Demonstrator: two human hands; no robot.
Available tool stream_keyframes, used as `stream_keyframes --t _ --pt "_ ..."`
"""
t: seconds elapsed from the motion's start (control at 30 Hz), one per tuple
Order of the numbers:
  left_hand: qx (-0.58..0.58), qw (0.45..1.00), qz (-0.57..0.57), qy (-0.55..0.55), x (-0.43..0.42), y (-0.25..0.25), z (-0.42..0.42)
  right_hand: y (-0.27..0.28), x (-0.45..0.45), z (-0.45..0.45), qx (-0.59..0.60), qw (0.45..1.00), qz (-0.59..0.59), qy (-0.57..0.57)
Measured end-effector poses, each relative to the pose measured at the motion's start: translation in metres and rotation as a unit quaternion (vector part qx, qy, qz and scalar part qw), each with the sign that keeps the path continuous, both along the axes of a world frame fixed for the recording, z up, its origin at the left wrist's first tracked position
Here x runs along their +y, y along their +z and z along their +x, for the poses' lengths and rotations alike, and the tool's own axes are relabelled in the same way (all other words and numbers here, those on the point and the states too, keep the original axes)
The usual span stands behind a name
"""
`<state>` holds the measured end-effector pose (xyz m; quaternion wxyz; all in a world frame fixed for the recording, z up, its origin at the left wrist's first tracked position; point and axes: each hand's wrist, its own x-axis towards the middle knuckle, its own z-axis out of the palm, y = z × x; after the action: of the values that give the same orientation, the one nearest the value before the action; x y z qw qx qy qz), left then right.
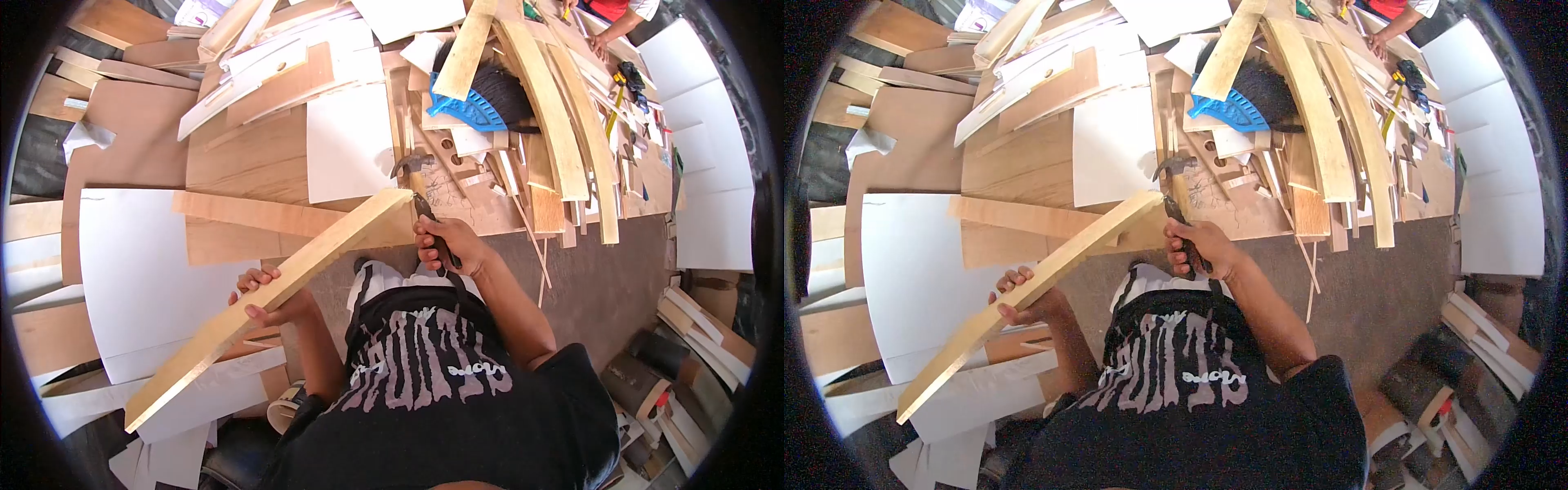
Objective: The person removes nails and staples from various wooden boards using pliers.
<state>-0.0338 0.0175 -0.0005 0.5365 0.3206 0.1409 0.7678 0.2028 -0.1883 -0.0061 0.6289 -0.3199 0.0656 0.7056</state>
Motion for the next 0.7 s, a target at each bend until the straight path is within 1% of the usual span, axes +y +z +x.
stream_keyframes --t 0.03,0.07,0.1,0.13,0.2,0.23,0.3,0.33,0.4,0.47,0.57,0.63,0.67,0.7 --pt "0.003 1.0 0.002 0.005 -0.004 -0.001 0.001 -0.009 -0.001 0.005 0.052 0.998 0.025 0.012" --pt "0.005 1.0 -0.021 0.015 -0.009 -0.001 0.001 -0.017 -0.001 0.008 0.056 0.998 0.026 0.017" --pt "0.008 0.999 -0.045 0.025 -0.014 0.0 0.0 -0.023 0.0 0.011 0.124 0.99 0.059 0.024" --pt "0.01 0.998 -0.044 0.032 -0.017 0.0 -0.002 -0.029 0.001 0.014 0.19 0.977 0.092 0.031" --pt "0.01 0.992 -0.094 0.087 -0.02 -0.002 -0.005 -0.034 0.002 0.016 0.203 0.973 0.103 0.048" --pt "0.011 0.991 -0.093 0.091 -0.021 -0.002 -0.007 -0.035 0.003 0.017 0.214 0.969 0.115 0.057" --pt "0.039 0.982 -0.151 0.106 -0.021 -0.003 -0.013 -0.036 0.005 0.017 0.214 0.968 0.116 0.066" --pt "0.042 0.982 -0.151 0.107 -0.02 -0.004 -0.014 -0.037 0.005 0.016 0.211 0.968 0.118 0.071" --pt "0.018 0.975 -0.187 0.119 -0.017 -0.007 -0.015 -0.046 0.004 0.014 0.229 0.964 0.113 0.069" --pt "0.03 0.974 -0.187 0.125 -0.016 -0.006 -0.016 -0.054 0.001 0.012 0.245 0.961 0.105 0.067" --pt "0.036 0.973 -0.193 0.125 -0.005 -0.001 -0.02 -0.058 -0.005 0.013 0.273 0.948 0.137 0.085" --pt "0.031 0.972 -0.199 0.118 0.006 0.002 -0.027 -0.05 -0.006 0.018 0.313 0.931 0.185 0.044" --pt "0.031 0.971 -0.199 0.129 0.012 0.003 -0.03 -0.046 -0.004 0.019 0.312 0.931 0.186 0.042" --pt "0.031 0.97 -0.199 0.137 0.017 0.005 -0.03 -0.033 0.0 0.02 0.2 0.974 0.102 0.011"
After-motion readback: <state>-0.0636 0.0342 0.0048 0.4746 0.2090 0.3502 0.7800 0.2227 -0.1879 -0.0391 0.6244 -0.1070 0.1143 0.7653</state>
